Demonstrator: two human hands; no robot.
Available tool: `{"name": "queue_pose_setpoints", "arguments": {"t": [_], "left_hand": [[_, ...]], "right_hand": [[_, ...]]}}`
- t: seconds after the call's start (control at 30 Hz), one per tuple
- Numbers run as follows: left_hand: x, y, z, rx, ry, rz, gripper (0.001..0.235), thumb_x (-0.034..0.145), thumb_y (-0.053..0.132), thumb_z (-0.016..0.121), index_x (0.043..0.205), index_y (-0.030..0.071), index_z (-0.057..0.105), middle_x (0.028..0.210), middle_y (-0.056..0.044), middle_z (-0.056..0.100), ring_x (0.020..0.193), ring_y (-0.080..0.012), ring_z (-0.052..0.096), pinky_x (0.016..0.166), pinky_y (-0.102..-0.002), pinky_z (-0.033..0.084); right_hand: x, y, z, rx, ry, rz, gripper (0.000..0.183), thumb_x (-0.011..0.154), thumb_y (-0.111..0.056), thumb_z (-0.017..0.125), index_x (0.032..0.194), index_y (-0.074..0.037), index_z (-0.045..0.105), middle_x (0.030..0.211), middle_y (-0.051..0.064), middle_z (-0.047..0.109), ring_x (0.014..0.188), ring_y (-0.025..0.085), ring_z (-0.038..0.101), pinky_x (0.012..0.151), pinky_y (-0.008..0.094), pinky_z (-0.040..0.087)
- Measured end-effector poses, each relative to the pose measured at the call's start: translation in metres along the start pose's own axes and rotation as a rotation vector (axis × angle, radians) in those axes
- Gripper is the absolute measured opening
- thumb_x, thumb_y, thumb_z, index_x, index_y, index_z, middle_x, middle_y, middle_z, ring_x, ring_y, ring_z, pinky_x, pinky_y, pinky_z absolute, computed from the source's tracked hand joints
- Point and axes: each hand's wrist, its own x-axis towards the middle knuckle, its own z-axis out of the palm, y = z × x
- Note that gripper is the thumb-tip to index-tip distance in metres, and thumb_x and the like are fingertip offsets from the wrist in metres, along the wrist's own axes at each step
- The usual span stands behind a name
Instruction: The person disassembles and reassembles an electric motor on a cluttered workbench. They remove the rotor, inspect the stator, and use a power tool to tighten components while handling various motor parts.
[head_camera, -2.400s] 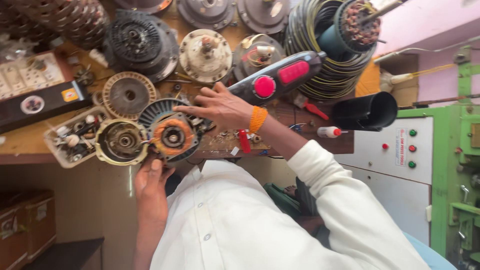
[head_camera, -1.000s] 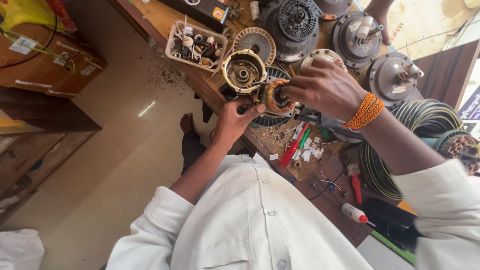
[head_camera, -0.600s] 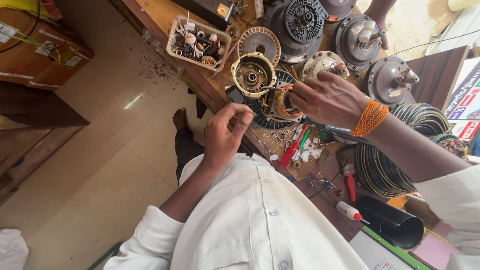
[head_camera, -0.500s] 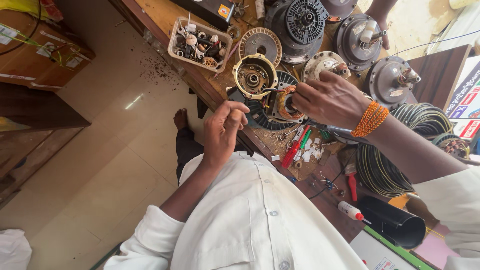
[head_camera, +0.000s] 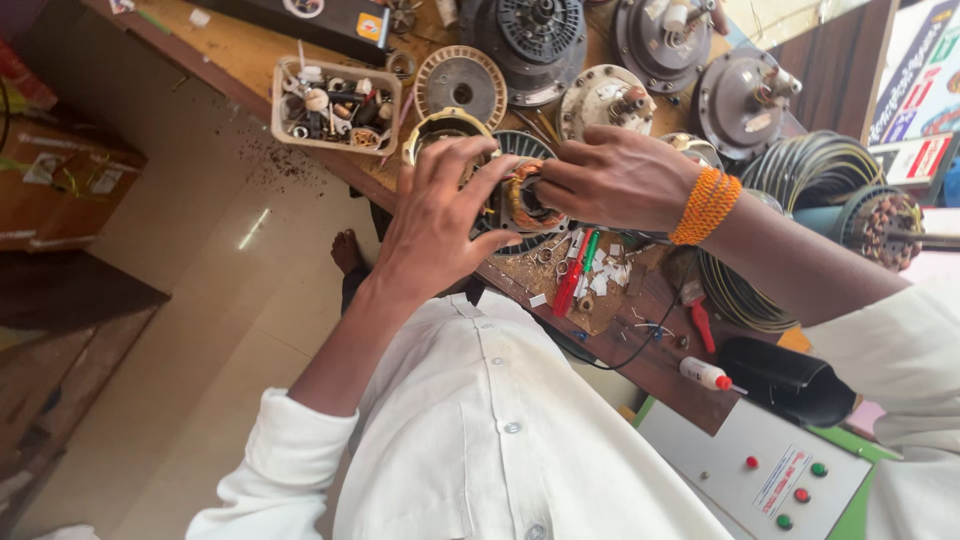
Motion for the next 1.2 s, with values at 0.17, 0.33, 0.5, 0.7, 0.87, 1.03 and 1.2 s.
{"name": "queue_pose_setpoints", "arguments": {"t": [0.17, 0.33, 0.5, 0.7, 0.87, 1.03, 1.2], "left_hand": [[0.028, -0.003, 0.013, 0.122, -0.14, 0.076, 0.092, 0.066, 0.048, 0.089, 0.143, 0.012, 0.055, 0.145, -0.007, 0.052, 0.141, -0.0293, 0.039, 0.107, -0.052, 0.035], [0.007, -0.027, 0.019, 0.017, 0.059, -0.049, 0.087, 0.074, 0.067, 0.081, 0.143, 0.019, 0.058, 0.145, -0.007, 0.054, 0.138, -0.0273, 0.044, 0.113, -0.05, 0.036], [-0.01, -0.101, 0.01, -0.627, 0.107, -0.299, 0.098, 0.074, 0.079, 0.07, 0.149, 0.019, 0.051, 0.151, -0.007, 0.052, 0.139, -0.0274, 0.054, 0.114, -0.049, 0.05], [0.004, -0.163, 0.044, -0.817, -0.373, -0.234, 0.136, 0.055, 0.042, 0.091, 0.165, 0.026, 0.013, 0.171, -0.003, -0.007, 0.156, -0.0281, -0.002, 0.116, -0.05, 0.03], [0.007, -0.159, 0.057, -0.978, -0.258, -0.113, 0.132, 0.068, 0.027, 0.098, 0.169, 0.027, 0.012, 0.178, -0.002, 0.01, 0.165, -0.0273, 0.017, 0.13, -0.048, 0.023], [0.011, -0.138, 0.056, -1.207, -0.176, -0.089, 0.126, 0.075, 0.032, 0.096, 0.17, 0.027, 0.012, 0.177, 0.0, 0.014, 0.16, -0.0284, 0.037, 0.129, -0.048, 0.035], [0.011, -0.115, 0.059, -1.287, -0.119, -0.093, 0.126, 0.078, 0.029, 0.097, 0.169, 0.024, 0.01, 0.175, -0.007, 0.019, 0.154, -0.0291, 0.046, 0.116, -0.047, 0.055]], "right_hand": [[0.007, -0.005, 0.004, 0.08, 0.0, 0.071, 0.017, 0.088, -0.024, 0.07, 0.089, -0.009, 0.061, 0.087, 0.001, 0.063, 0.078, 0.014, 0.068, 0.073, 0.03, 0.059], [0.0, -0.006, 0.007, 0.088, 0.096, 0.15, 0.019, 0.09, -0.03, 0.068, 0.088, -0.012, 0.061, 0.08, 0.0, 0.063, 0.075, 0.015, 0.068, 0.068, 0.031, 0.057], [-0.012, -0.006, 0.001, 0.254, 0.34, 0.273, 0.038, 0.097, -0.045, 0.065, 0.081, -0.011, 0.062, 0.068, 0.002, 0.059, 0.061, 0.018, 0.06, 0.057, 0.035, 0.052], [-0.008, -0.004, -0.004, 0.448, 0.404, 0.459, 0.042, 0.101, -0.043, 0.065, 0.08, -0.006, 0.062, 0.071, 0.005, 0.057, 0.062, 0.021, 0.056, 0.058, 0.038, 0.047], [0.014, 0.005, -0.027, 0.498, 0.405, 0.494, 0.037, 0.102, -0.039, 0.067, 0.09, -0.004, 0.066, 0.086, 0.008, 0.063, 0.082, 0.028, 0.06, 0.077, 0.043, 0.052], [0.047, 0.014, -0.027, 0.57, 0.425, 0.514, 0.041, 0.103, -0.041, 0.065, 0.121, -0.003, 0.066, 0.109, 0.016, 0.067, 0.104, 0.035, 0.064, 0.086, 0.048, 0.051], [0.067, 0.018, -0.028, 0.868, 0.243, 0.534, 0.053, 0.1, -0.044, 0.061, 0.137, -0.006, 0.06, 0.115, 0.02, 0.069, 0.104, 0.037, 0.068, 0.086, 0.049, 0.052]]}}
